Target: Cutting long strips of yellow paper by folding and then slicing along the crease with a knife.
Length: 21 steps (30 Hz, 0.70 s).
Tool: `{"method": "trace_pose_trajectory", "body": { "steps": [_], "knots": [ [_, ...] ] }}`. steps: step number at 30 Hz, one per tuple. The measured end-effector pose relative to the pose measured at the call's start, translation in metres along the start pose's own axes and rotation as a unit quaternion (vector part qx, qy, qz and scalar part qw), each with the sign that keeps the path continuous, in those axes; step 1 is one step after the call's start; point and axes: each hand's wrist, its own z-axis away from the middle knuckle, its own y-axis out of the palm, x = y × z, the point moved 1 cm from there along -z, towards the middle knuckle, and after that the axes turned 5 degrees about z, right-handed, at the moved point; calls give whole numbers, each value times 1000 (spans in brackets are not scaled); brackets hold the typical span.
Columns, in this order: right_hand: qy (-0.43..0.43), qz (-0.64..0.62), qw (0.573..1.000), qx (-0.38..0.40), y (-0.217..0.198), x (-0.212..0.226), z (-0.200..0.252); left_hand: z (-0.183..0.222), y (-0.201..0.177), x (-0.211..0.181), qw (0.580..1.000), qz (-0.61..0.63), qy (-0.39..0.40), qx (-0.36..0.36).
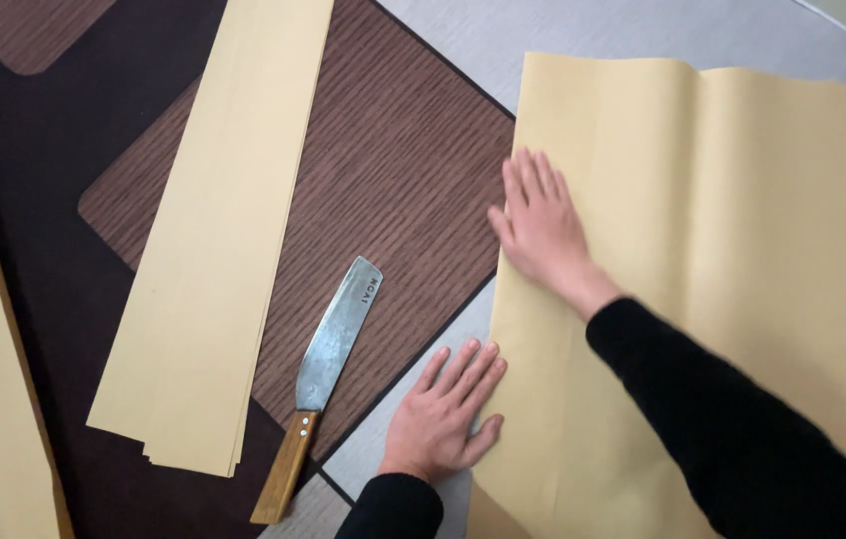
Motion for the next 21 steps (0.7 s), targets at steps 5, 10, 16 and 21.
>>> {"method": "trace_pose_trajectory", "body": {
  "steps": [5,10,16,21],
  "knots": [
    [-12,-38,994,-106,9,21,101,1,-3,-3,999,-7,15,-29],
    [-1,-21,995,-93,13,31,202,7,12,5,997,-43,44,-52],
    [12,26,997,-74,33,56,310,13,21,8,991,-66,71,-92],
    [18,31,995,-89,32,63,325,18,31,9,989,-95,75,-84]
  ]
}}
